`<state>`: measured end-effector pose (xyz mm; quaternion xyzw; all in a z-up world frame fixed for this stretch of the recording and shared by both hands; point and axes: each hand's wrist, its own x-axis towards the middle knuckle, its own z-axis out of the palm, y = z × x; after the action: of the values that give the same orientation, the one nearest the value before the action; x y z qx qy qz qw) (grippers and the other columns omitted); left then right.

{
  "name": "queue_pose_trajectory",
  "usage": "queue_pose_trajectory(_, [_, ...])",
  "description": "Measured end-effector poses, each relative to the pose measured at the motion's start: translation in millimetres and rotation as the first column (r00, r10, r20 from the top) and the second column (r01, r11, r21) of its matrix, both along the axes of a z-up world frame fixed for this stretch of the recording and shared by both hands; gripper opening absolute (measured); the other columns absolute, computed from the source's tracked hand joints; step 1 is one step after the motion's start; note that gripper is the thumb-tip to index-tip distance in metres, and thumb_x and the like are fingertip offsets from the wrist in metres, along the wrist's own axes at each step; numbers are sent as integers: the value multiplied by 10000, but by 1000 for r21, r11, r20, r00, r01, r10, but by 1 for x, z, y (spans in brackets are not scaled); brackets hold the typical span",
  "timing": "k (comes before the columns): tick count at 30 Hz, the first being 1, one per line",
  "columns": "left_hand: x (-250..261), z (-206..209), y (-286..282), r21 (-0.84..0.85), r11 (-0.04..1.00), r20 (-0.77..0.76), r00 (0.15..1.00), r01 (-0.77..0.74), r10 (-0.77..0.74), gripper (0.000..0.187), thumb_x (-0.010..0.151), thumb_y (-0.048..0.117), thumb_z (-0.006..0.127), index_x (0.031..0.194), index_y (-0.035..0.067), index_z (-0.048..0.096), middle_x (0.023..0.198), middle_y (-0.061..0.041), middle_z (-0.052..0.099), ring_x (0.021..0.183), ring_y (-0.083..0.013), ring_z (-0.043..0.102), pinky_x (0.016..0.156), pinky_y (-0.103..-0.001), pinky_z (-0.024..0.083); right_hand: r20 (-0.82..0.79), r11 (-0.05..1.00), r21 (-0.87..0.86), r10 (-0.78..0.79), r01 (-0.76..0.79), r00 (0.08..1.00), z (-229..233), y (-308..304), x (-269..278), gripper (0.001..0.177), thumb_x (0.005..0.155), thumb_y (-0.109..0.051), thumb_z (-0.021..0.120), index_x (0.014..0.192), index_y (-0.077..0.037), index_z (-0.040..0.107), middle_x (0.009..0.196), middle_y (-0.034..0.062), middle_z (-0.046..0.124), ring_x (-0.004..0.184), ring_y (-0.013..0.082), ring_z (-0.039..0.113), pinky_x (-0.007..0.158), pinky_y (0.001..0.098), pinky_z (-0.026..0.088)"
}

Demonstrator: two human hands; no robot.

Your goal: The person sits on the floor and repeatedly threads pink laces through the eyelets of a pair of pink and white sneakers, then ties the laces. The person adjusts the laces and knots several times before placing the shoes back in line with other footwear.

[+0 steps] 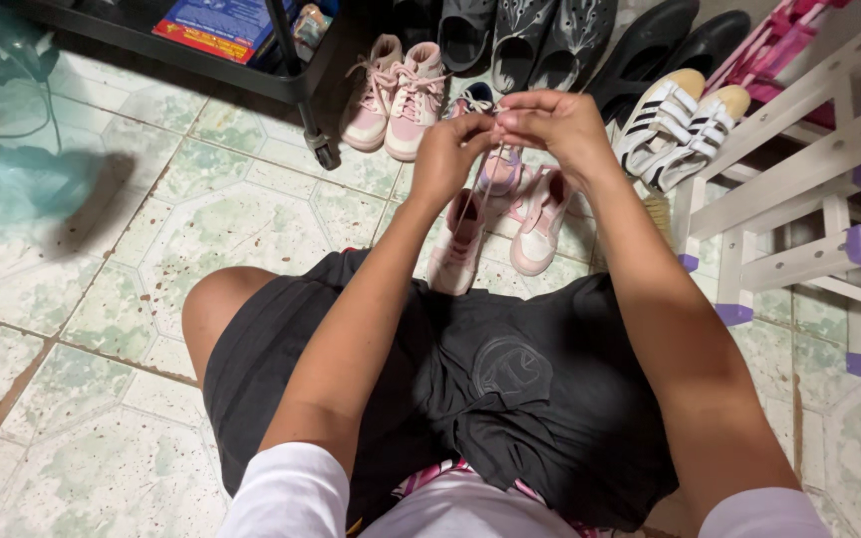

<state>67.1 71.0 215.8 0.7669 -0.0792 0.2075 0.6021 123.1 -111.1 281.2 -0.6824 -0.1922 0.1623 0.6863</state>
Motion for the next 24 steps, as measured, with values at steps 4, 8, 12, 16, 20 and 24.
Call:
queue_pose_trajectory(4, [2,-3,5,-177,983,-60,996,55,-67,181,958,160,729,1041,7,780,818,-15,748,714,-64,619,648,-233,485,-59,996,85,16,-11,998,0,-11,-7,257,944,-6,657,1191,63,658,1052,156,782,947,196,783,868,270,655])
queue_pose_trajectory(8, [9,-12,6,-312,926,-20,973,211,-228,181,974,163,741,1016,-12,761,856,14,717,744,-57,570,655,-232,448,1,995,1,-100,100,995,-9,-15,-10,197,968,-58,702,1134,48,709,1031,109,776,856,144,739,728,244,609])
queue_pose_trajectory(12, [7,-10,9,-234,909,101,938,345,-331,171,981,156,730,971,-13,755,1034,28,754,893,-41,642,806,-232,528,197,981,-117,-131,156,972,-14,-16,-8,140,957,-83,743,1077,-20,778,1003,46,773,812,62,697,643,198,553])
queue_pose_trajectory(16, [2,1,5,-161,927,4,939,339,-343,159,964,164,742,965,6,762,968,13,745,861,-45,636,796,-243,523,185,991,-77,-94,110,978,-16,-12,-8,122,946,-86,742,1052,-39,781,987,28,779,777,55,679,639,200,534])
queue_pose_trajectory(20, [-1,3,2,-117,955,-83,955,273,-284,157,953,170,746,966,16,768,863,-5,734,789,-52,614,740,-245,514,186,989,-78,-111,127,976,-19,-9,-13,156,967,-108,722,1090,-31,777,973,31,769,774,57,656,630,198,513])
queue_pose_trajectory(24, [0,-3,2,-179,952,-26,966,249,-258,166,935,168,732,985,17,777,868,16,759,796,-38,645,739,-228,532,96,986,118,-131,119,987,-21,-10,-20,204,1011,-171,670,1169,-49,712,976,27,744,815,62,671,697,215,588])
